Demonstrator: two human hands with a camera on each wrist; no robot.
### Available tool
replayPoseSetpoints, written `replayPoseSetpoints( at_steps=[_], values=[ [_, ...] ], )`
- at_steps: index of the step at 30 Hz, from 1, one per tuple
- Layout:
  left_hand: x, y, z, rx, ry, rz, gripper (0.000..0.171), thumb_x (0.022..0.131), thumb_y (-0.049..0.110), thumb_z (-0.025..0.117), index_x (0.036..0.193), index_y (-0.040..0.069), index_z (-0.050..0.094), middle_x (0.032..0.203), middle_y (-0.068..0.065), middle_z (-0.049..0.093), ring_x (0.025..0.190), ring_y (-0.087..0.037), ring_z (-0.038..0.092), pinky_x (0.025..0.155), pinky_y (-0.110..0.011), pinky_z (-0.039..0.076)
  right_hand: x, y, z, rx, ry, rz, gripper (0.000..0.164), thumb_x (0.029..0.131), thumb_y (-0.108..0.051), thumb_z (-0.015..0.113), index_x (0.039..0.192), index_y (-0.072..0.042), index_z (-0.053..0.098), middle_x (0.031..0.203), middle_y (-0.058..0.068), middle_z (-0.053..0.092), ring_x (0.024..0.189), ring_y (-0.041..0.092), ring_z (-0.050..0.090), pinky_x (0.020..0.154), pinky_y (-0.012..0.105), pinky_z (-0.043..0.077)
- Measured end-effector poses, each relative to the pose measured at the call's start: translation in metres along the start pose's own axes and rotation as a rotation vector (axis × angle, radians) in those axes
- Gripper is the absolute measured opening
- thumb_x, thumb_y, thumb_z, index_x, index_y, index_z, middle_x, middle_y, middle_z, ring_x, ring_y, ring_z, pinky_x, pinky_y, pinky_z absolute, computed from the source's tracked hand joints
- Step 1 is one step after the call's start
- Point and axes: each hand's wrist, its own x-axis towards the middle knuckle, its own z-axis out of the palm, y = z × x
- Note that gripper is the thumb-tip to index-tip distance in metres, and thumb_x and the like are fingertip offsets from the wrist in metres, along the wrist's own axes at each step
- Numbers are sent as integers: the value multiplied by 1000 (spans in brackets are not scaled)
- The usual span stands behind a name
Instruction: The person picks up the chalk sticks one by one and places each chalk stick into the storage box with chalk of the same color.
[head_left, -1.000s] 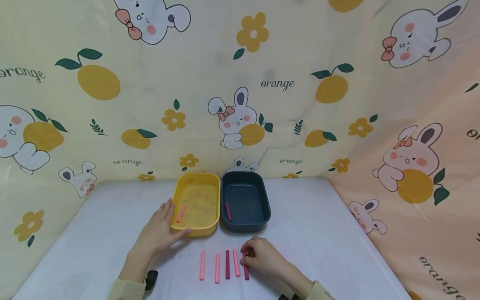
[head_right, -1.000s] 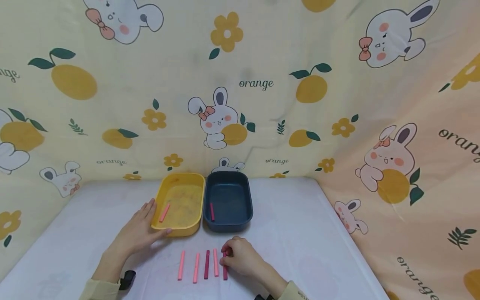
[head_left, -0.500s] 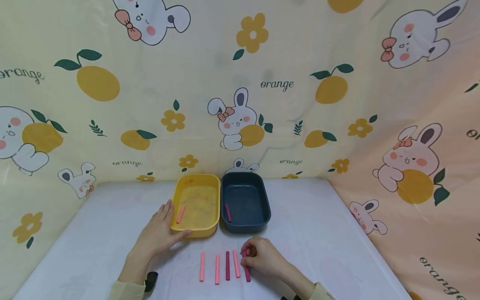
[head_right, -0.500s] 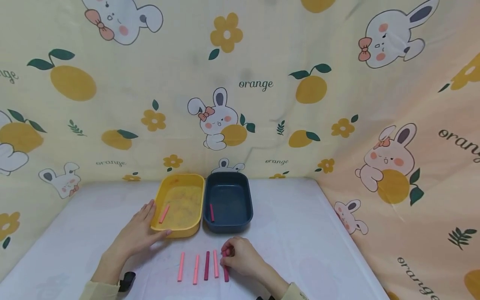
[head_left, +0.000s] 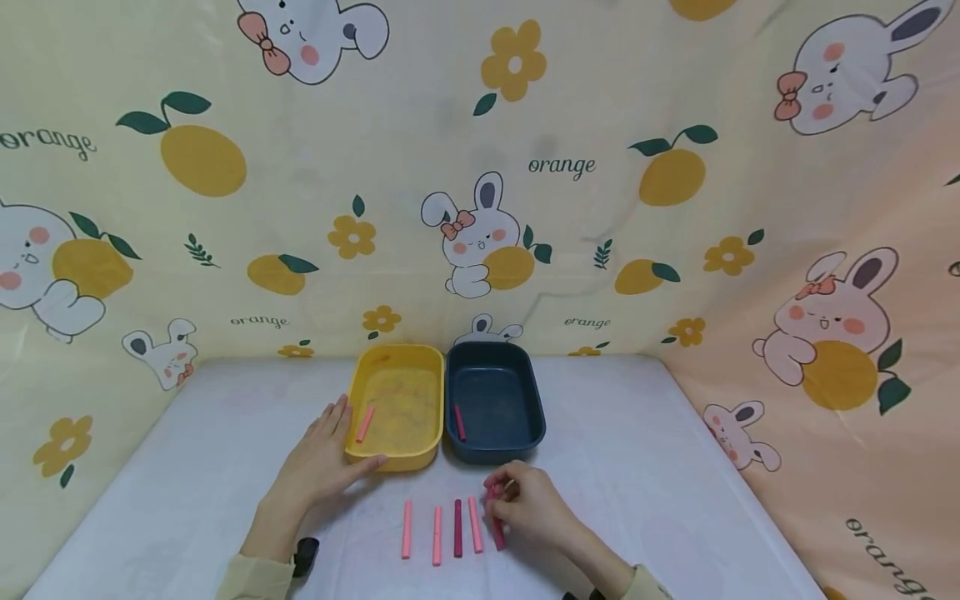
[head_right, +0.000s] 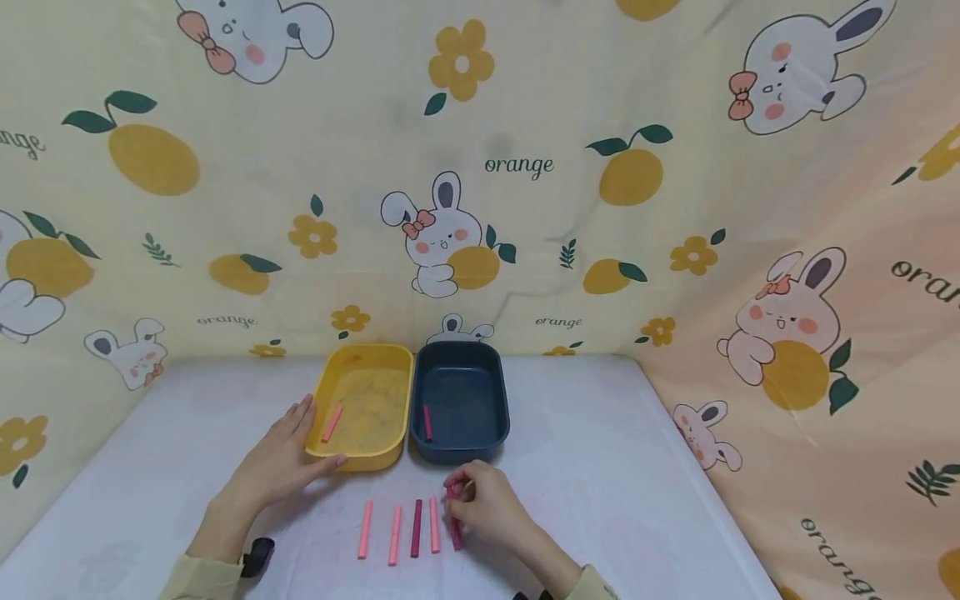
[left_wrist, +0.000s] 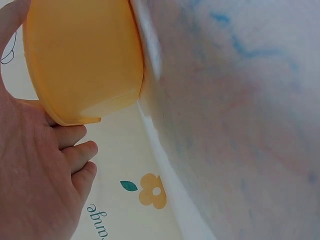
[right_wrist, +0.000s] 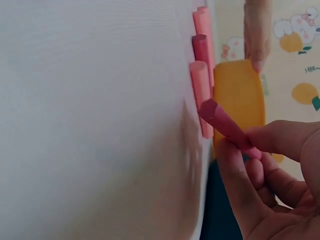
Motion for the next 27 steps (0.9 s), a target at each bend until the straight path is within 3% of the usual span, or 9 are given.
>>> replayPoseSetpoints(
  at_steps=[7,16,20,27],
  values=[
    [1,0,0,0,-4,-5,126,85,83,58,162,-8,16,172,-25,11,156,-48,15,126,-61,18,7,-5,-8,29,165,-96,19,88,-2,79,106,-2,71,95,3,63,79,13,65,70,21,59],
    [3,-3,2,11,-3,-15,128,84,85,58,162,-7,16,172,-24,11,156,-47,15,126,-60,17,24,-16,-12,95,337,-178,22,87,1,81,106,-7,72,97,3,65,80,13,66,72,19,60],
    [3,-4,3,16,5,-8,128,84,85,57,162,-8,16,171,-25,13,156,-47,16,126,-61,18,34,-22,-13,133,388,-219,22,88,1,81,107,-7,73,99,3,67,82,15,68,71,19,60],
    [2,-3,1,9,0,-9,127,85,84,57,162,-8,17,172,-25,12,156,-47,15,126,-61,17,53,-26,-16,163,432,-216,22,90,1,78,110,-6,72,105,6,66,86,18,69,73,20,61]
  ],
)
